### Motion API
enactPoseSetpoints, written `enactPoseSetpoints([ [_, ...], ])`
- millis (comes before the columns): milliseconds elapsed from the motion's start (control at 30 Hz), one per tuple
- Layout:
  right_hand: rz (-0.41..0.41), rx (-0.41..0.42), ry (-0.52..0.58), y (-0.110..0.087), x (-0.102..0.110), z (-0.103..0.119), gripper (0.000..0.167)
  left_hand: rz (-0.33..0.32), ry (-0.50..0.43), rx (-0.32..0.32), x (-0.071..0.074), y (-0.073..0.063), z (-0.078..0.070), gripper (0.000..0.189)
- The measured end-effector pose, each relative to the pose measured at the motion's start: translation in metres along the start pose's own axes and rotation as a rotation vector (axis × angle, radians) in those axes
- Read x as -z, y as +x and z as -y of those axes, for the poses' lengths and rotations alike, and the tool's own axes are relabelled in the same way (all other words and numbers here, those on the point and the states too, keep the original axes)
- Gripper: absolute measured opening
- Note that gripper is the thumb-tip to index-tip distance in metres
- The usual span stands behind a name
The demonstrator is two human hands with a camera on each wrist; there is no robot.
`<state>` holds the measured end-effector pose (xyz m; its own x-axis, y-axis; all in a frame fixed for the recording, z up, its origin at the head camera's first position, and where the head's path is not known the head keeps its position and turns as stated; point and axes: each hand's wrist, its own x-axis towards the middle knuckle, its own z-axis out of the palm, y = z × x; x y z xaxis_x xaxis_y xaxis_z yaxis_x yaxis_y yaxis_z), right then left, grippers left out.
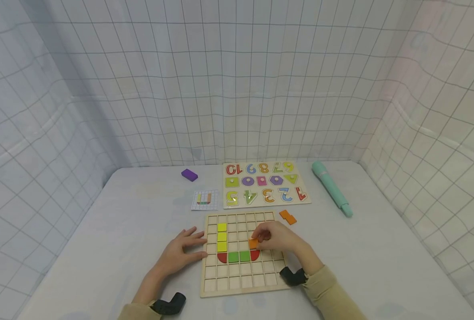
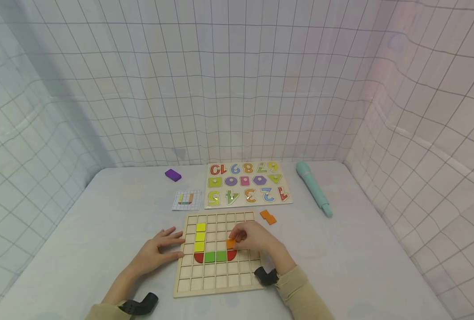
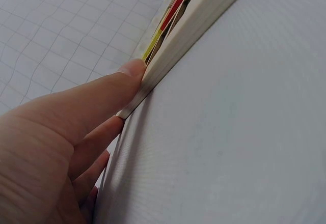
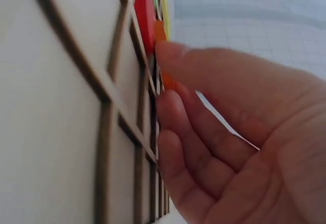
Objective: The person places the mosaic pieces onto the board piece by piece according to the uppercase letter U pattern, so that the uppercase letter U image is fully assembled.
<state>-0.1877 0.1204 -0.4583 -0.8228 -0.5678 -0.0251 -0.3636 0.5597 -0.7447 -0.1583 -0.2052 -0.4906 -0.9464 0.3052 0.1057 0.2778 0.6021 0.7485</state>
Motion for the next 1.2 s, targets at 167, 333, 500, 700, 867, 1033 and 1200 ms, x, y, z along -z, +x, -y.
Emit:
enactPoseSetpoints([
  [167, -0.003, -0.020, -0.005, 0.0004, -0.0016, -0.0006, 0.017, 0.000, 0.001, 0.004, -0.0002, 0.0001, -0.0003, 0.046],
  [333, -0.005, -0.013, -0.006, -0.0013, -0.0008, 0.0000, 0.018, 0.003, 0.001, 0.007, -0.0005, 0.0000, -0.0001, 0.046],
  [500, -0.001, -0.008, -0.002, -0.0020, 0.0002, -0.0005, 0.019, -0.002, 0.001, 0.003, -0.0009, 0.0000, -0.0002, 0.046],
  [700, -0.001, -0.015, 0.002, -0.0015, 0.0000, -0.0017, 0.018, -0.013, -0.002, 0.007, -0.0015, 0.0005, 0.0002, 0.046],
  [867, -0.005, -0.019, -0.016, -0.0008, -0.0009, -0.0026, 0.016, -0.006, -0.006, 0.005, -0.0013, 0.0009, 0.0012, 0.046],
  [1033, -0.008, -0.024, -0.024, -0.0007, -0.0006, -0.0018, 0.016, 0.000, -0.004, 0.003, -0.0008, 0.0007, 0.0005, 0.046],
  [1200, -0.002, -0.015, -0.016, -0.0011, -0.0001, -0.0003, 0.016, 0.001, -0.011, 0.009, -0.0002, 0.0002, -0.0002, 0.046],
])
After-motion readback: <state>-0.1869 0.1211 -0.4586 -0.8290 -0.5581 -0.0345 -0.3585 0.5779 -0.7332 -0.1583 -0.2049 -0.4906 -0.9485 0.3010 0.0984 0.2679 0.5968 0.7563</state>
